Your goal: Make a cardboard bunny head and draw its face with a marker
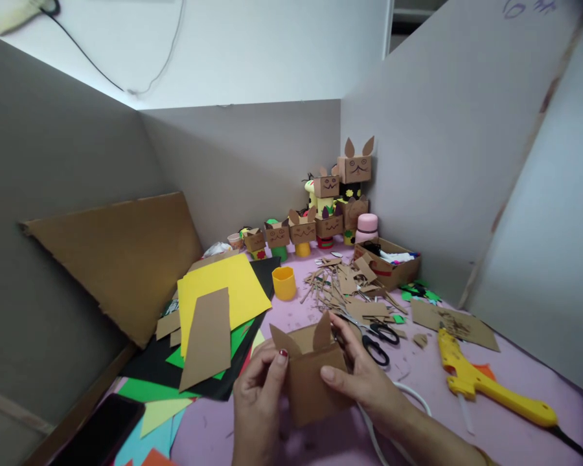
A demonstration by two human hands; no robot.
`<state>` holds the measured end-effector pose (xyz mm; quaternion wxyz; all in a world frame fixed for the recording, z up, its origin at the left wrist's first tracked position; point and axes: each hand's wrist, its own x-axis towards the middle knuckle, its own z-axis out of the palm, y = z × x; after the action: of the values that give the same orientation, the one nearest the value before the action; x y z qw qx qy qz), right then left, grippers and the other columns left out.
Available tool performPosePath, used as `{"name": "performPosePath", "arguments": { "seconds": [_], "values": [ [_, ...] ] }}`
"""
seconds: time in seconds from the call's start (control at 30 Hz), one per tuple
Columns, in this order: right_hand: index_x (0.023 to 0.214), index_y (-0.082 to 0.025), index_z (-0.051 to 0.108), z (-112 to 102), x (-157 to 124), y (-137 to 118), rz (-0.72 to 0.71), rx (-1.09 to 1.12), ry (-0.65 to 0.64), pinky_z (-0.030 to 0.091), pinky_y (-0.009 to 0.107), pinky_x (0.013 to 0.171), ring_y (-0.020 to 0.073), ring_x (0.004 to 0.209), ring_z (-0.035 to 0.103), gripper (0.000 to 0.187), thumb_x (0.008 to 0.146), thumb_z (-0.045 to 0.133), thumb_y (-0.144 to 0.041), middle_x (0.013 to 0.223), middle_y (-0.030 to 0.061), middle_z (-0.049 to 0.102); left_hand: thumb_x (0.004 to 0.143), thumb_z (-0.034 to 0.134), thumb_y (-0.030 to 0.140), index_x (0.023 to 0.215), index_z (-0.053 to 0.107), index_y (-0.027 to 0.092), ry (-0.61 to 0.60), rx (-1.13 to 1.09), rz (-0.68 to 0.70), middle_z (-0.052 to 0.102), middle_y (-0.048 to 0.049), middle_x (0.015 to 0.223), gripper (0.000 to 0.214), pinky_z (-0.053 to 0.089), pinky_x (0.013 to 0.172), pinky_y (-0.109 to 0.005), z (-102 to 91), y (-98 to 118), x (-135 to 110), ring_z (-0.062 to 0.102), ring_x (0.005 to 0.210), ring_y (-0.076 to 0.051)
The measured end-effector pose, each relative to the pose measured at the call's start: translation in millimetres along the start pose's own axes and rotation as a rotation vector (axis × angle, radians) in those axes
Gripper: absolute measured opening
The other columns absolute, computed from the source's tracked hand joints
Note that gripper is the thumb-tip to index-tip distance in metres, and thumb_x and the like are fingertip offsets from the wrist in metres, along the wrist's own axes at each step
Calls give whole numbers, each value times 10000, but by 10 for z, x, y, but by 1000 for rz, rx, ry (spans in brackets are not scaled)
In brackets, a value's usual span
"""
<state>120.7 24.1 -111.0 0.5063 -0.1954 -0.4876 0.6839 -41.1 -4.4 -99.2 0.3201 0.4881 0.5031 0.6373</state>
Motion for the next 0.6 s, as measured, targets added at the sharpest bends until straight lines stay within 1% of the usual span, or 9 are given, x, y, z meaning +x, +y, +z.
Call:
{"name": "performPosePath", "arguments": {
  "seconds": [0.13,0.23,0.37,0.5,0.6],
  "values": [
    [1386,-267,249,-24,0,26,11,2,-14,376,336,1014,203,1240,471,794,753,729,-274,1416,98,427,794,621,320,670,645,215,-6,9,11,617,14,803,164,432,768,-215,7,-25,2,559,822,-162],
    [1390,-279,262,-22,-4,30,-2,-18,1,358,344,1030,214,1269,437,803,742,736,-294,1432,90,406,790,624,317,676,655,213,-13,18,20,642,0,834,157,435,786,-236,1,-10,2,564,839,-177],
    [1394,-275,276,-9,-5,19,23,-25,18,345,377,1041,240,1287,411,847,703,760,-353,1399,93,451,782,632,318,654,655,213,-8,37,36,638,-3,826,167,435,791,-244,-18,13,6,562,841,-185],
    [1398,-293,275,-17,3,25,33,-31,34,336,380,1048,237,1315,371,862,694,766,-368,1393,78,462,792,625,320,677,654,219,-16,54,47,626,-3,829,155,431,796,-251,-23,5,8,560,843,-187],
    [1407,-271,251,-11,11,29,48,-20,32,343,406,1040,254,1311,376,911,673,776,-397,1382,105,470,799,620,320,687,649,224,-29,63,59,625,-3,843,150,425,805,-250,-28,-2,3,558,852,-184]
  ]
}}
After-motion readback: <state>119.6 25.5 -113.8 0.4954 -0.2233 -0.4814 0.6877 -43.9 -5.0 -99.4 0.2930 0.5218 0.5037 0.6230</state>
